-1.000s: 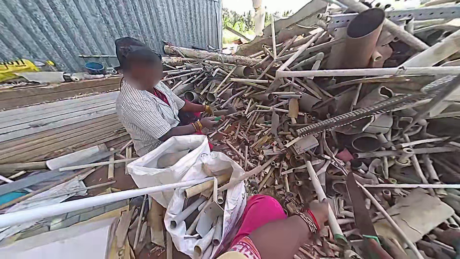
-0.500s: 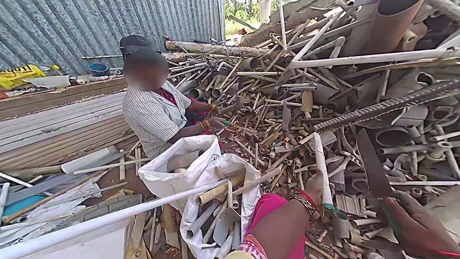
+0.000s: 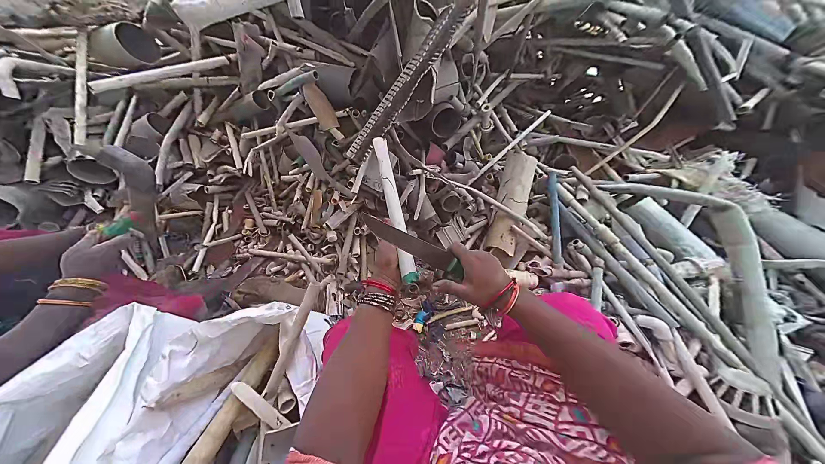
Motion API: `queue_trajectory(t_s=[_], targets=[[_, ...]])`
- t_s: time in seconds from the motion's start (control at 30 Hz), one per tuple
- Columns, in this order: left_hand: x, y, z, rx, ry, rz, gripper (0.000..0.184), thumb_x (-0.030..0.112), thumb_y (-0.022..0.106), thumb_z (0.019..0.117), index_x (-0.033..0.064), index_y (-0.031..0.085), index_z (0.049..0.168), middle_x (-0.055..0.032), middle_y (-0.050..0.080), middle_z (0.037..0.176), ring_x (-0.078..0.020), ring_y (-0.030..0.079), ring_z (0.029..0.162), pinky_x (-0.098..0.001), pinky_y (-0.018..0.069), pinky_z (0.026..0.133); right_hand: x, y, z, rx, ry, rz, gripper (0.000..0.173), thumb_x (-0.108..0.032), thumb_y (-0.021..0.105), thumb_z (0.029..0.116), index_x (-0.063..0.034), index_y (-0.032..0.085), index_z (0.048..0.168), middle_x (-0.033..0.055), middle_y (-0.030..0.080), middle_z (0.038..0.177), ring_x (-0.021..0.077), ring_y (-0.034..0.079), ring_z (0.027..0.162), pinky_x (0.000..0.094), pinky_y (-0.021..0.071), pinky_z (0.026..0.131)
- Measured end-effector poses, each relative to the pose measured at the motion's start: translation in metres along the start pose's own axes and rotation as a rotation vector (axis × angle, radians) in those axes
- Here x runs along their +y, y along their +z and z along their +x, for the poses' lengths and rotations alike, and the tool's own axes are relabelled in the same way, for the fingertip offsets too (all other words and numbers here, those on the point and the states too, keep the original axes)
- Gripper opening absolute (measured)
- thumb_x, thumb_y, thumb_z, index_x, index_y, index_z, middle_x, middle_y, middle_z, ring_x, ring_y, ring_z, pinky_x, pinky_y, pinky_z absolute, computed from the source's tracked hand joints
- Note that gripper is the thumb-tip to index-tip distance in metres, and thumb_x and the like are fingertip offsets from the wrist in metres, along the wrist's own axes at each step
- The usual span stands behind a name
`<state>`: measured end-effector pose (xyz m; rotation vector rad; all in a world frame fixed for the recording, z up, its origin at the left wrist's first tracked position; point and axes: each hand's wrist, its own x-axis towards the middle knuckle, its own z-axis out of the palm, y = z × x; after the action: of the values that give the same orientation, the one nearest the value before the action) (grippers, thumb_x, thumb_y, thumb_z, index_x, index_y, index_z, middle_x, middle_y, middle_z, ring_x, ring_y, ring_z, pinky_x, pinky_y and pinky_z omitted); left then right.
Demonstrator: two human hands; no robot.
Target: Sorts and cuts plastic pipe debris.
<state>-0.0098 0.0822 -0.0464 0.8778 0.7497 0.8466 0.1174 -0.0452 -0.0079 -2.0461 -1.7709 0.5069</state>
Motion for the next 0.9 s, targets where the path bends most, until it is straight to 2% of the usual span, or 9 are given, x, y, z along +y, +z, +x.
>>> queue_trajectory(t_s=[0.07, 0.23, 0.33, 0.43, 0.53, 0.67, 0.77, 0.83, 0.9], targets=[[-0.012, 0.024, 0.007, -0.044, -0.041, -0.006, 0.044, 0.044, 0.023, 0.1125, 0.0141, 0.054, 0.121, 0.0018, 0.061, 0.082, -0.0031, 0.058, 0.064, -0.0193, 0.051, 0.058, 0.015, -0.008, -0.01, 0.019, 0.045, -0.004, 0.074, -0.058, 0.075, 0.0859, 0.0065, 0.061, 0.119, 0.0223, 0.068, 0.089, 0.0406, 0.069, 0.087, 0.0606, 0.0517, 0.076], [-0.061, 0.084, 0.012, -0.347, -0.304, -0.144, 0.047, 0.051, 0.024, 0.1104, 0.0172, 0.054, 0.101, 0.0053, 0.054, 0.068, -0.0035, 0.054, 0.053, -0.0175, 0.0494, 0.051, 0.064, -0.006, -0.05, 0.144, 0.119, 0.001, 0.075, -0.062, 0.071, 0.0859, 0.0052, 0.063, 0.117, 0.0217, 0.07, 0.092, 0.0401, 0.07, 0.088, 0.0605, 0.0512, 0.076], [-0.094, 0.117, 0.0, -0.483, -0.406, -0.152, 0.051, 0.049, 0.018, 0.111, 0.0171, 0.057, 0.108, 0.007, 0.057, 0.068, 0.0007, 0.057, 0.055, -0.0142, 0.0505, 0.054, 0.096, 0.003, -0.074, 0.283, 0.102, -0.01, 0.078, -0.063, 0.067, 0.0868, 0.0056, 0.065, 0.125, 0.0218, 0.072, 0.09, 0.0404, 0.071, 0.083, 0.0584, 0.0543, 0.07], [-0.124, 0.136, -0.01, -0.485, -0.35, 0.011, 0.041, 0.035, 0.02, 0.1139, 0.0132, 0.054, 0.117, 0.0052, 0.058, 0.08, 0.0015, 0.057, 0.068, -0.0157, 0.0503, 0.066, 0.12, -0.002, -0.093, 0.277, 0.123, -0.045, 0.075, -0.065, 0.065, 0.0874, 0.0057, 0.068, 0.114, 0.0199, 0.07, 0.081, 0.0384, 0.07, 0.075, 0.0559, 0.0528, 0.064], [-0.141, 0.15, -0.014, -0.477, -0.386, 0.061, 0.043, 0.046, 0.024, 0.1118, 0.0179, 0.057, 0.117, 0.0086, 0.059, 0.079, 0.0043, 0.057, 0.064, -0.0131, 0.0499, 0.062, 0.136, -0.007, -0.106, 0.208, 0.126, -0.067, 0.071, -0.063, 0.063, 0.091, 0.0043, 0.069, 0.111, 0.0196, 0.07, 0.078, 0.0389, 0.071, 0.076, 0.0566, 0.0538, 0.064], [-0.144, 0.158, -0.024, -0.5, -0.46, -0.014, 0.042, 0.044, 0.024, 0.1121, 0.0178, 0.056, 0.112, 0.0084, 0.056, 0.074, 0.004, 0.055, 0.059, -0.0117, 0.0482, 0.055, 0.143, -0.02, -0.111, 0.036, 0.184, -0.029, 0.068, -0.061, 0.061, 0.0954, 0.0032, 0.066, 0.117, 0.0213, 0.07, 0.086, 0.0405, 0.071, 0.085, 0.0592, 0.0526, 0.073], [-0.132, 0.163, -0.044, -0.335, -0.457, 0.138, 0.033, 0.024, 0.024, 0.1137, 0.0117, 0.053, 0.103, 0.0041, 0.051, 0.071, -0.0004, 0.05, 0.058, -0.0153, 0.0452, 0.055, 0.149, -0.026, -0.111, -0.049, 0.202, 0.031, 0.069, -0.061, 0.057, 0.0982, 0.0033, 0.064, 0.123, 0.0237, 0.07, 0.092, 0.0422, 0.069, 0.092, 0.0607, 0.0512, 0.079], [-0.14, 0.164, -0.035, -0.352, -0.488, 0.096, 0.04, 0.032, 0.023, 0.1136, 0.0132, 0.055, 0.099, 0.0046, 0.055, 0.068, 0.0001, 0.053, 0.055, -0.0151, 0.0462, 0.052, 0.152, -0.03, -0.111, -0.101, 0.208, 0.086, 0.07, -0.06, 0.056, 0.0999, 0.0039, 0.063, 0.127, 0.0252, 0.069, 0.098, 0.0426, 0.068, 0.097, 0.0612, 0.0501, 0.083], [-0.149, 0.164, -0.021, -0.436, -0.537, -0.004, 0.047, 0.042, 0.021, 0.1126, 0.0143, 0.058, 0.104, 0.0052, 0.061, 0.071, 0.0002, 0.061, 0.058, -0.0149, 0.0528, 0.055, 0.151, -0.032, -0.112, -0.112, 0.194, 0.165, 0.067, -0.057, 0.056, 0.1012, 0.0049, 0.063, 0.125, 0.0257, 0.069, 0.1, 0.0421, 0.067, 0.099, 0.0609, 0.0489, 0.086]])
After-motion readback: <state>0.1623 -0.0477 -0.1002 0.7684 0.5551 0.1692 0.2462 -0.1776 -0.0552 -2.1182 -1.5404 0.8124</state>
